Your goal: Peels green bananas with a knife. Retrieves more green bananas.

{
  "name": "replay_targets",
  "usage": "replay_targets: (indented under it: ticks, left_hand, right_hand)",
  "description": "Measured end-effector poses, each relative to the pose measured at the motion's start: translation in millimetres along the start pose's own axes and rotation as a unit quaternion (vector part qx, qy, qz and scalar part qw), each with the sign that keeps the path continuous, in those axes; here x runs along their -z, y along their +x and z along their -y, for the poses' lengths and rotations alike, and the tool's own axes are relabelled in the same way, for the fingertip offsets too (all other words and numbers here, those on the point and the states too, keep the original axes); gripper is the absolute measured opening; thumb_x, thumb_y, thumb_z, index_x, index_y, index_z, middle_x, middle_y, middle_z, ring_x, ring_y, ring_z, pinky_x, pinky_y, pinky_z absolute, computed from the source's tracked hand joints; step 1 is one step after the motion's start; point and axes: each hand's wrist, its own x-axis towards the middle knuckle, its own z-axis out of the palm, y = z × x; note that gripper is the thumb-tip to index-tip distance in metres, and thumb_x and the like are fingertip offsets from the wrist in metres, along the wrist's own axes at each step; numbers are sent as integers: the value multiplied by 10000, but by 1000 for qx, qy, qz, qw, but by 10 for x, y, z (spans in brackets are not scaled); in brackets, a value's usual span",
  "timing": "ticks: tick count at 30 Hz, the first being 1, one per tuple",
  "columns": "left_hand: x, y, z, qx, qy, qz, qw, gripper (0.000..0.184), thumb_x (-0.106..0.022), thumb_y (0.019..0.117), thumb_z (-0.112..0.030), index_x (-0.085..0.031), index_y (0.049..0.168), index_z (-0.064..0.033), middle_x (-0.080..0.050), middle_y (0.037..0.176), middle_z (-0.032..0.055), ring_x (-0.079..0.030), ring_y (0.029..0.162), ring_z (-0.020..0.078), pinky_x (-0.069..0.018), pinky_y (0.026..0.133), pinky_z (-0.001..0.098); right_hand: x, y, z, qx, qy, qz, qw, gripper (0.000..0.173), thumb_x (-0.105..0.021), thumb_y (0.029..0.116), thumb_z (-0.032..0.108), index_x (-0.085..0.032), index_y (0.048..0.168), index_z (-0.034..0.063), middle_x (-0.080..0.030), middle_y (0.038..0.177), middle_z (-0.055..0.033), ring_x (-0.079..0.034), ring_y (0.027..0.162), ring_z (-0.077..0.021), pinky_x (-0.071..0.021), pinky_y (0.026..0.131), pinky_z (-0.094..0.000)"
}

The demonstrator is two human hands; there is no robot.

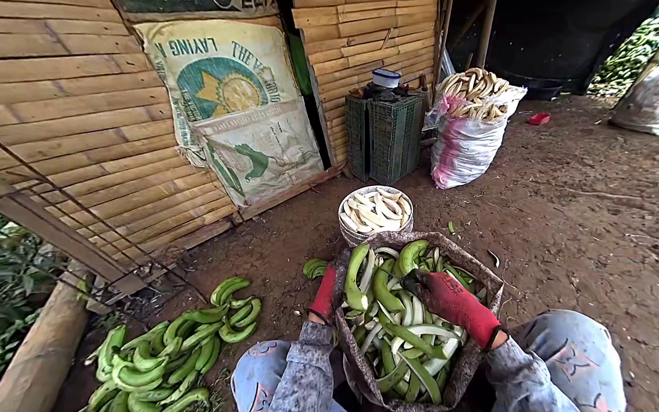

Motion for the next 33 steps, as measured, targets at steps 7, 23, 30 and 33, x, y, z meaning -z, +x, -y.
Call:
replay_targets:
  ticks: [7, 23, 30, 33]
  left_hand:
    - [-238, -205, -157, -34, -156, 53, 986, 398, -291, 1120, -215, -586, 1273, 3, -680, 937, 88, -644, 726, 120, -566, 665, 268]
    - [-550, -393, 356, 35, -290, 63, 954, 419, -274, 1120, -310, -565, 1222, -26, -674, 856, 56, -655, 658, 92, -573, 574, 241]
    - [-499, -155, 349, -72, -242, -67, 965, 478, -283, 1124, -304, -478, 1404, 31, -675, 1120, 142, -689, 936, 185, -593, 852, 356]
    - [-468, -47, 358, -104, -352, -31, 930, 439, -291, 1118, -315, -385, 1413, -2, -659, 1102, 124, -699, 900, 193, -611, 818, 352]
  right_hand:
    - [-235, 156, -19, 200, -39, -31, 978, 372, -629, 972, 247, -643, 1312, 96, -652, 1189, -211, -655, 1084, -367, -521, 934, -540]
    - [-206, 343, -359, 104, -8, -153, 983, 395, -655, 924, 155, -657, 1298, 29, -651, 1190, -275, -647, 1098, -441, -505, 935, -593]
    - [-348, 154, -294, 124, 73, -150, 978, 365, -626, 974, 308, -684, 1276, 113, -706, 1139, -126, -689, 1040, -257, -555, 929, -457]
    - [-604, 70, -213, 152, 12, -88, 984, 366, -640, 947, 264, -667, 1287, 131, -672, 1140, -189, -672, 1041, -353, -547, 887, -523]
